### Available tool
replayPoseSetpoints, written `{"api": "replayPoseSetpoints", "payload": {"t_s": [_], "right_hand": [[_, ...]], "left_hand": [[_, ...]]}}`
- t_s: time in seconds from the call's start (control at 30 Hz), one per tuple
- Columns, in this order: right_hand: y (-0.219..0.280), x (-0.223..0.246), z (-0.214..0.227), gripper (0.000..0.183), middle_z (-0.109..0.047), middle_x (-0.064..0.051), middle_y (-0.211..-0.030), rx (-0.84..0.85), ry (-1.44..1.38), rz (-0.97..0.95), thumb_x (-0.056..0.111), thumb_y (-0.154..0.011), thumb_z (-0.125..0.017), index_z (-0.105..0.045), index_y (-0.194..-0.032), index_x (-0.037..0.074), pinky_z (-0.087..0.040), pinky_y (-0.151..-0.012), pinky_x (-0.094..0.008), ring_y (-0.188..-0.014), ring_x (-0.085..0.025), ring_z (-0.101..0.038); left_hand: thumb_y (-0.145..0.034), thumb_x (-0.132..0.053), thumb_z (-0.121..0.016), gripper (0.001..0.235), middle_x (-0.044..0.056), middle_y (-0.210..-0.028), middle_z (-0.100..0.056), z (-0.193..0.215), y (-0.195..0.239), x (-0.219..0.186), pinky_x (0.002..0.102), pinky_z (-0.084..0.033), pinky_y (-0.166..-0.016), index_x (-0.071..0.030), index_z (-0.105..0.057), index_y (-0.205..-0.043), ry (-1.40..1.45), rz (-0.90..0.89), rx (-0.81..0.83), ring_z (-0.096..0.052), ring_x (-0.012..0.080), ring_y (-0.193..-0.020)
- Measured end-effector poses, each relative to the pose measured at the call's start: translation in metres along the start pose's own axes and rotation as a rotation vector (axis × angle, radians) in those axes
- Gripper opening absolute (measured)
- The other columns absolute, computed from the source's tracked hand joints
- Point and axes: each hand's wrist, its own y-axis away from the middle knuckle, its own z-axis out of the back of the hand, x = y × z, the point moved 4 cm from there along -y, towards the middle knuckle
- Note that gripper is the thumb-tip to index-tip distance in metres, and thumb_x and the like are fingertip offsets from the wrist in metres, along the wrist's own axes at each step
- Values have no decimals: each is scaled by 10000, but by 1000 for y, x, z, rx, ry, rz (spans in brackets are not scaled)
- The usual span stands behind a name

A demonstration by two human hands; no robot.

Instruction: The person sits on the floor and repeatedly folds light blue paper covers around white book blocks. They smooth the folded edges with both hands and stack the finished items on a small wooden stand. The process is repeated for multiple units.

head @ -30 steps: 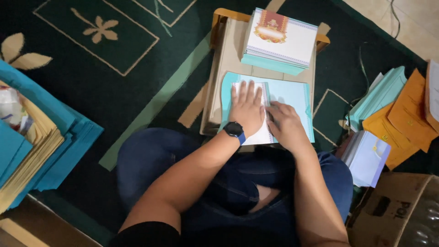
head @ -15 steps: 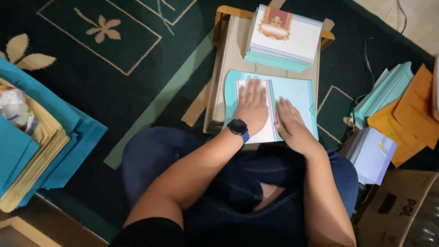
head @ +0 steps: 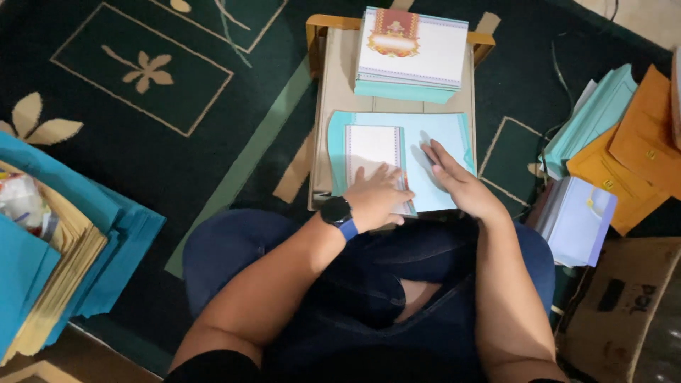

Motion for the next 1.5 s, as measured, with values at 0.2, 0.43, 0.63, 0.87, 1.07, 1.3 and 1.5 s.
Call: {"api": "replayPoseSetpoints", "payload": {"t_s": [0.2, 0.43, 0.63, 0.87, 1.07, 1.3, 1.5], "right_hand": [[2, 7, -3, 653, -191, -153, -1705, -19, -3, 10, 284, -1095, -375, -113, -1655, 75, -175, -1232, -554, -1571, -330, -143], [-7, -45, 12, 677, -450, -313, -1512, -259, -608, 320, 88, -950, -604, -331, -1557, -37, -400, -1124, -558, -1363, -412, -519], [-16, -54, 28, 109, -607, -97, -870, -619, -592, 359, -13, -1039, -639, -566, -1109, 28, -489, -422, -221, -484, -244, -652], [-79, -8, 96, 184, -638, -65, -821, -741, -275, 225, 75, -1075, -643, -602, -1252, 46, -408, -381, -215, -552, -149, -666], [-157, 32, 131, 354, -726, -159, -1127, -823, 71, 206, 55, -925, -683, -625, -1263, -33, -629, -816, -276, -959, -210, -750], [-156, -16, 129, 612, -529, -242, -1269, -1060, 573, 53, 259, -963, -868, -531, -1409, 11, -392, -1007, -613, -1151, -550, -504], [-28, -87, 54, 812, -327, -333, -1554, -734, 597, -382, 451, -996, -652, -339, -1585, -10, -295, -1111, -741, -1427, -568, -264]], "left_hand": [[-1089, -275, -424, 354, 91, -1336, -665, 59, 38, -5, 611, -566, -859, -268, -520, -1430, 101, -143, -369, -681, 416, -1125], [-1099, -303, -501, 301, 174, -1052, -767, 80, 51, -8, 459, -602, -879, -183, -634, -1341, 873, -317, -621, -688, 440, -1052], [-1044, -301, -607, 295, 186, -1048, -762, 70, 30, 25, 410, -586, -902, -127, -663, -1276, 1130, -75, -952, -674, 318, -1164], [-921, -51, -646, 699, 283, -1551, -395, 68, 26, 43, 605, -437, -1098, -25, -342, -1550, 449, 196, -1235, -437, 488, -1402], [-852, -180, -632, 603, 349, -1612, -218, 6, -20, 14, 730, -163, -1182, 26, -525, -1408, 167, 101, -854, -146, 542, -1520], [-1024, -600, -418, 742, 238, -1695, -138, -21, -31, -3, 676, 28, -1234, -153, -317, -1607, -1, -16, -372, -54, 426, -1587], [-918, -761, -435, 990, 223, -1710, -51, -12, -22, -4, 642, 81, -1247, -127, -195, -1640, 4, -21, -231, 22, 409, -1585]]}}
